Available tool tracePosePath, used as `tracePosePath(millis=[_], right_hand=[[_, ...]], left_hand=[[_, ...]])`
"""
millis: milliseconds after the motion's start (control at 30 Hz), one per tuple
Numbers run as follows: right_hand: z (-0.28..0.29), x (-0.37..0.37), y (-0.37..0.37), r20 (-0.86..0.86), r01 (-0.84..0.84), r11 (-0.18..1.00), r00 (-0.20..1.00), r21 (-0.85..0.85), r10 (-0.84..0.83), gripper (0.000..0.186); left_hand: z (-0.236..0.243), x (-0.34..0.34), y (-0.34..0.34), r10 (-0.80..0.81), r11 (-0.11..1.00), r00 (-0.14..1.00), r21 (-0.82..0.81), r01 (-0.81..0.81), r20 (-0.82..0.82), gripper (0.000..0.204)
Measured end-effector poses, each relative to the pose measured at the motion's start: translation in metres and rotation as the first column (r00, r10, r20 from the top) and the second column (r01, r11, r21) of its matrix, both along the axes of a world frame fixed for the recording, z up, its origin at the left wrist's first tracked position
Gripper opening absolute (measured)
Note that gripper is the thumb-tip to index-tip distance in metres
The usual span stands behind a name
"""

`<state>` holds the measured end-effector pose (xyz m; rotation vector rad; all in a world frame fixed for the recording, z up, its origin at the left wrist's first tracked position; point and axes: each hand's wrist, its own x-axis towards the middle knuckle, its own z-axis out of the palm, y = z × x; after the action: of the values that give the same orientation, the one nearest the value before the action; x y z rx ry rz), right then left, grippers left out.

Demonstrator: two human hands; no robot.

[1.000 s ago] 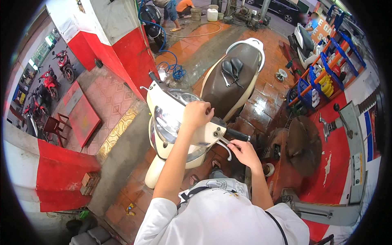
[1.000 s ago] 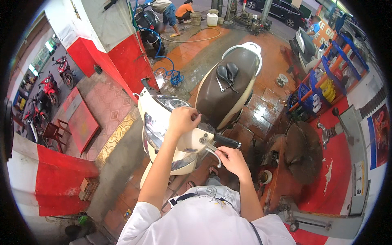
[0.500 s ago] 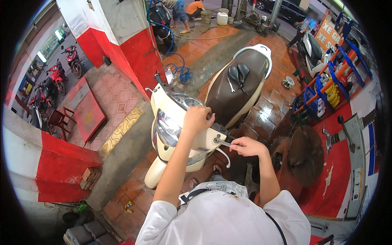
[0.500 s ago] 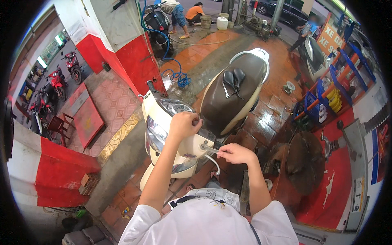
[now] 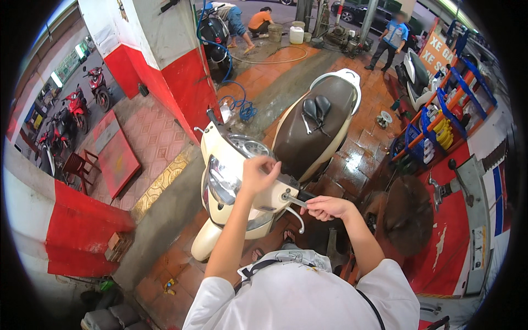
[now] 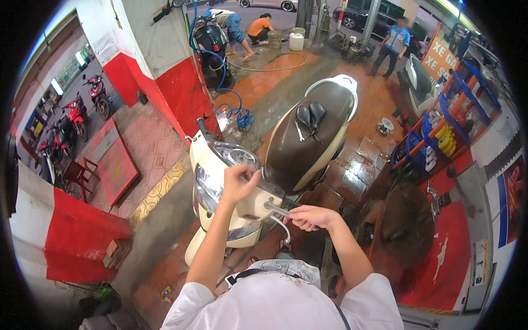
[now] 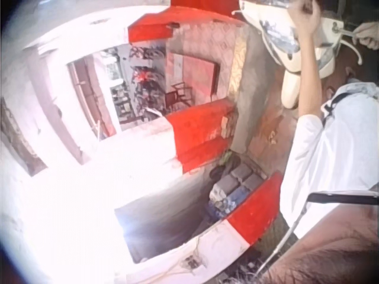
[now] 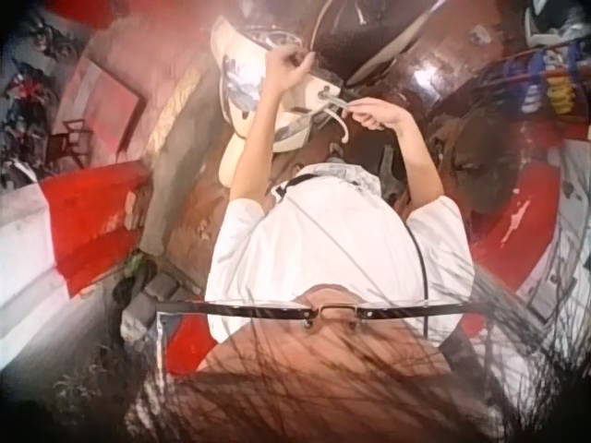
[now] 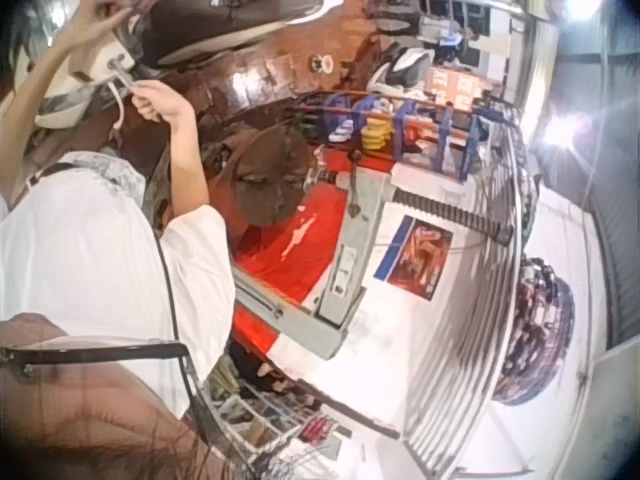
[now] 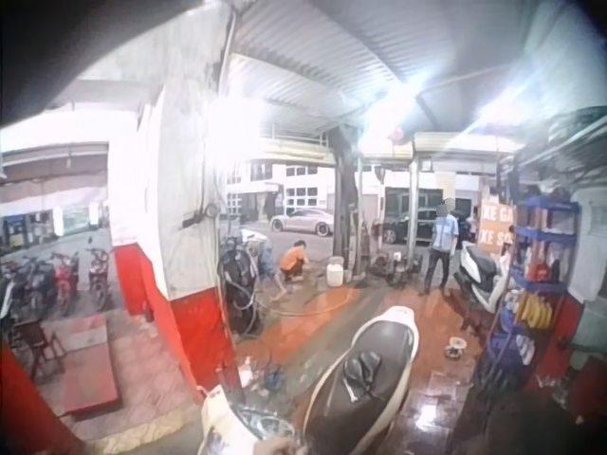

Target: The person removes a side mirror from a motorcycle with a wrench, places it on the seat, and then uses the wrench to tighten the mirror mount on the handlebar.

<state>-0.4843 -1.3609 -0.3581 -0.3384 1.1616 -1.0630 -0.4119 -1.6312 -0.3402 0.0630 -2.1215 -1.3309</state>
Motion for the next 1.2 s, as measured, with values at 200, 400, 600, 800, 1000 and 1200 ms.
tracePosePath(millis=[200,400,600,800,1000,1200], right_hand=[[0.021,0.022,-0.006,-0.324,0.21,0.978,0.926,0.014,-0.194,0.023],[-0.026,0.022,0.001,-0.703,0.296,0.923,0.601,-0.247,-0.381,0.017],[-0.022,0.031,0.0,-0.435,0.584,0.729,0.587,-0.357,-0.683,0.016],[-0.028,0.017,0.047,-0.564,0.521,0.562,0.176,-0.642,-0.807,0.033],[-0.025,0.05,0.041,-0.74,0.296,0.85,0.419,-0.436,-0.526,0.061],[-0.056,0.033,0.018,-0.951,0.398,0.873,0.008,-0.282,-0.31,0.024]], left_hand=[[-0.043,0.099,0.058,-0.431,0.834,0.794,0.524,0.17,0.429,0.036],[-0.047,0.087,0.122,-0.761,0.343,0.633,0.917,0.204,0.144,0.048],[-0.08,0.048,0.153,-0.686,-0.248,0.679,0.961,0.118,-0.261,0.038],[-0.082,0.029,0.18,-0.539,-0.404,0.741,0.895,0.19,-0.4,0.052],[-0.052,0.025,0.184,-0.399,-0.463,0.86,0.879,0.111,-0.319,0.055],[-0.053,0.024,0.185,-0.331,-0.422,0.903,0.899,0.116,-0.272,0.055]])
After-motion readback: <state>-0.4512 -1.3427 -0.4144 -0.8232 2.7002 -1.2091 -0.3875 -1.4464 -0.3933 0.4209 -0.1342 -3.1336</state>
